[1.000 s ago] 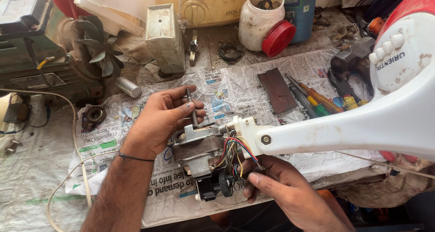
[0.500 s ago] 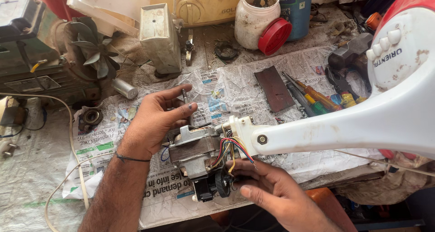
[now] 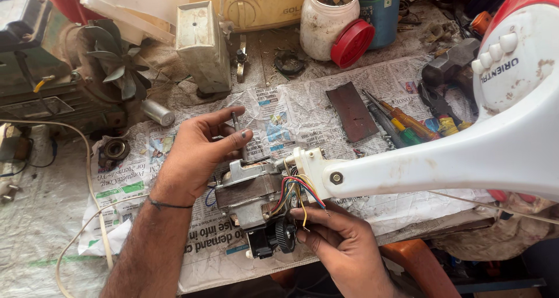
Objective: The person assembles a ceiling fan motor into its housing, aligns the shaft, and secures it with a screw. They then connect multiple colored wires to the motor terminals and tighten the connections with a screwdriver.
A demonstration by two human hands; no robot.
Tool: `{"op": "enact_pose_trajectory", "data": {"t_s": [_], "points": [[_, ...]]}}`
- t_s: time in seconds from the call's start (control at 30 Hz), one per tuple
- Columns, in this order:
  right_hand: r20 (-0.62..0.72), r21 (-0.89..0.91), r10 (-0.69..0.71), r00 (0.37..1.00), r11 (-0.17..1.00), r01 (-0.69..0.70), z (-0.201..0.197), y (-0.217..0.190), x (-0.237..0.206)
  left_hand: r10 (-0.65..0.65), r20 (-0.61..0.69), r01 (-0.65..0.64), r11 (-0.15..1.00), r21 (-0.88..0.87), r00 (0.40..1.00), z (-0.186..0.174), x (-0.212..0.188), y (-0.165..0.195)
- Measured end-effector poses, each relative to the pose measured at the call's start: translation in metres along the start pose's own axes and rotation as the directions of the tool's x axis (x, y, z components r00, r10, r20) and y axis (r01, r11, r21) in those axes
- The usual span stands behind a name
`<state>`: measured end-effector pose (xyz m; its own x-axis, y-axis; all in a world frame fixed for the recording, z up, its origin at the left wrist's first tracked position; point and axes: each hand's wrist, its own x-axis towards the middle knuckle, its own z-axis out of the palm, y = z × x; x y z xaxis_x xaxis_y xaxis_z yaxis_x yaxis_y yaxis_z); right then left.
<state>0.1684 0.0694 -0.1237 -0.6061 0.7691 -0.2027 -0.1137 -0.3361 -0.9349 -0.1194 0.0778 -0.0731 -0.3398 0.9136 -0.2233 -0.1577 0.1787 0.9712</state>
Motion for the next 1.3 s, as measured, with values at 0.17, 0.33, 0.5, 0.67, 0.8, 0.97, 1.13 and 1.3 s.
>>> {"op": "enact_pose_trajectory", "data": {"t_s": [0.17,0.33,0.5,0.67,0.8,0.97,1.13,1.3], "points": [[-0.009,-0.054,-0.034,0.999,0.998,0.033,0.0003,0.0003,0.0010,-0.063,0.051,0.073,0.968,-0.239,0.997,-0.0010,-0.0012,0.0043],[-0.043,-0.053,0.011,0.999,0.999,-0.013,0.0004,0.0007,-0.0012,-0.072,0.046,0.080,0.972,-0.219,0.996,0.0019,-0.0019,0.0075],[-0.060,-0.102,0.059,0.996,0.993,-0.064,0.0005,-0.0006,-0.0014,-0.021,-0.044,0.022,1.000,0.022,0.999,0.0056,-0.0028,0.0045],[-0.073,-0.077,0.085,0.994,0.993,-0.091,-0.0013,-0.0002,-0.0022,-0.082,0.070,0.099,0.948,-0.302,0.994,0.0027,0.0003,0.0054],[-0.079,-0.037,0.095,0.992,0.994,-0.099,-0.0021,0.0017,-0.0025,-0.062,0.045,0.069,0.985,-0.158,0.997,0.0025,0.0005,0.0034],[-0.045,-0.056,0.053,0.998,0.997,-0.056,-0.0011,0.0011,-0.0022,-0.045,-0.051,0.044,0.999,-0.030,0.998,0.0042,-0.0004,0.0012],[-0.077,-0.039,0.083,0.994,0.996,-0.086,-0.0026,-0.0002,-0.0032,-0.065,0.038,0.073,0.967,-0.242,0.997,0.0027,0.0003,0.0029],[-0.021,0.014,-0.039,0.999,0.999,0.039,-0.0026,0.0048,-0.0030,-0.047,0.041,0.053,0.984,-0.168,0.998,0.0026,0.0000,0.0003]]}}
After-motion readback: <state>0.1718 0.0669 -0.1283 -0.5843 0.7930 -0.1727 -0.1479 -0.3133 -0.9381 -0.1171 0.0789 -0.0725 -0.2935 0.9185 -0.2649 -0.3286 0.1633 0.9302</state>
